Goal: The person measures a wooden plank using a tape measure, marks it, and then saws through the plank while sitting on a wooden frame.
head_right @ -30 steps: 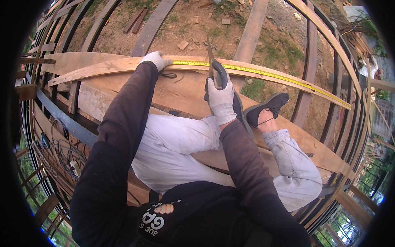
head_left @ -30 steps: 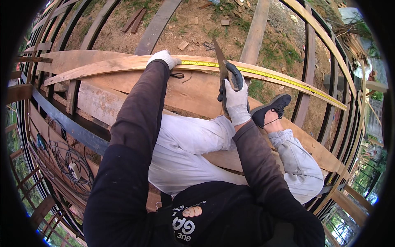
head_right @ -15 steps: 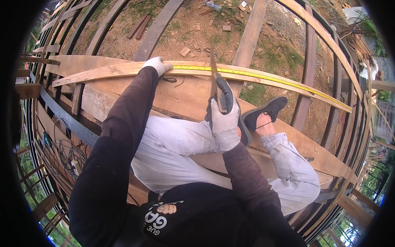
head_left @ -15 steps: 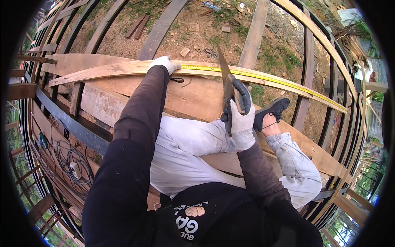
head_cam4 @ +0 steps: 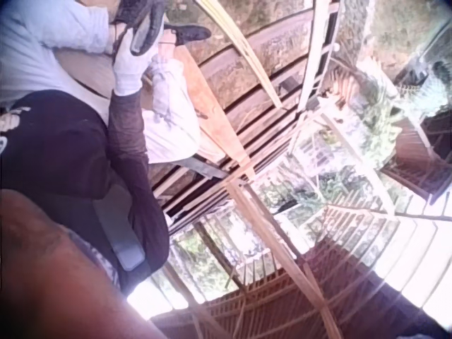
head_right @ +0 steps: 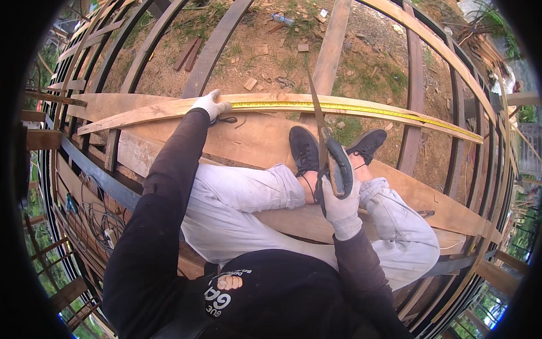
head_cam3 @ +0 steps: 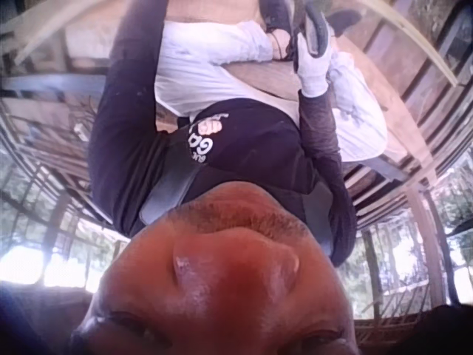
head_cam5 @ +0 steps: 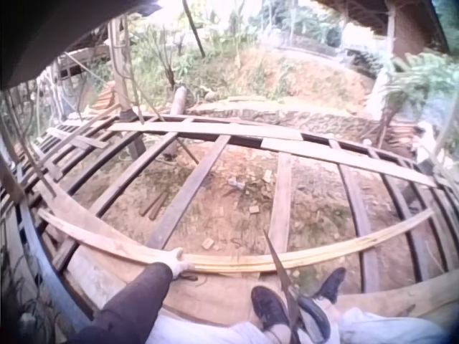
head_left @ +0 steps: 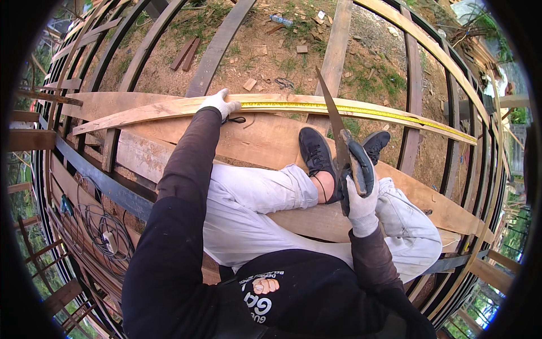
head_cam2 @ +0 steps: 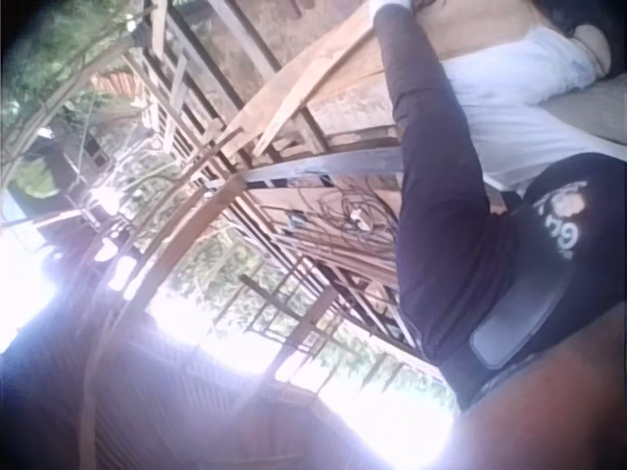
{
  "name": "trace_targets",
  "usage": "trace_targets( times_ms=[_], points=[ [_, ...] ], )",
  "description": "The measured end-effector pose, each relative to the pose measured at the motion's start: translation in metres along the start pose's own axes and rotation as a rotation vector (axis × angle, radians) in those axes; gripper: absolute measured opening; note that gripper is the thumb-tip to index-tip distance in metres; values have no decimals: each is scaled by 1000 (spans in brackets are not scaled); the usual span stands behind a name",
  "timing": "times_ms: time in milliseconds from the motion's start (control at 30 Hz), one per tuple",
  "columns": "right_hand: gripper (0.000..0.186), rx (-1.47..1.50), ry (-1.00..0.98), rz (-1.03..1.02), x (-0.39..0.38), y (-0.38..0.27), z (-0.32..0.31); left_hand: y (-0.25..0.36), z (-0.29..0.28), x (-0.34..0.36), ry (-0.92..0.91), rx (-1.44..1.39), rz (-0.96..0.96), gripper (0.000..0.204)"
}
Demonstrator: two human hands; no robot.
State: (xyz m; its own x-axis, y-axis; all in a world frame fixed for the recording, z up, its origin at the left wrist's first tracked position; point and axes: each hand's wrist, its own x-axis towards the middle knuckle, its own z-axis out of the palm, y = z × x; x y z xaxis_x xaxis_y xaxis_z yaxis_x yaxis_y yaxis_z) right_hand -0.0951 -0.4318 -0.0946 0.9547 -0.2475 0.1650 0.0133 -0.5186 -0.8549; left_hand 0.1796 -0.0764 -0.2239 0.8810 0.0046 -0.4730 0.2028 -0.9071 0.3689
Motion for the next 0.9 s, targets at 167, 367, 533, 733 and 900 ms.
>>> trace_targets(
  times_ms=[167, 367, 533, 733, 900],
  points=[
    [47, 224, 90, 61, -31, 20, -50, 63, -16, -40, -256, 45, 310, 68],
    [55, 266, 205, -14, -28, 19, -54, 164, 30, -104, -543, -181, 547, 35],
    [67, 330, 206, 9, -40, 24, -65, 208, 56, -144, -801, -222, 593, 33],
    [70, 270, 251, 25, -54, 53, -68, 215, 94, -152, -622, 57, 678, 43],
    [60, 249, 246, -166, -41, 37, -73, 229, 102, -167, -524, 194, 715, 41]
  ],
)
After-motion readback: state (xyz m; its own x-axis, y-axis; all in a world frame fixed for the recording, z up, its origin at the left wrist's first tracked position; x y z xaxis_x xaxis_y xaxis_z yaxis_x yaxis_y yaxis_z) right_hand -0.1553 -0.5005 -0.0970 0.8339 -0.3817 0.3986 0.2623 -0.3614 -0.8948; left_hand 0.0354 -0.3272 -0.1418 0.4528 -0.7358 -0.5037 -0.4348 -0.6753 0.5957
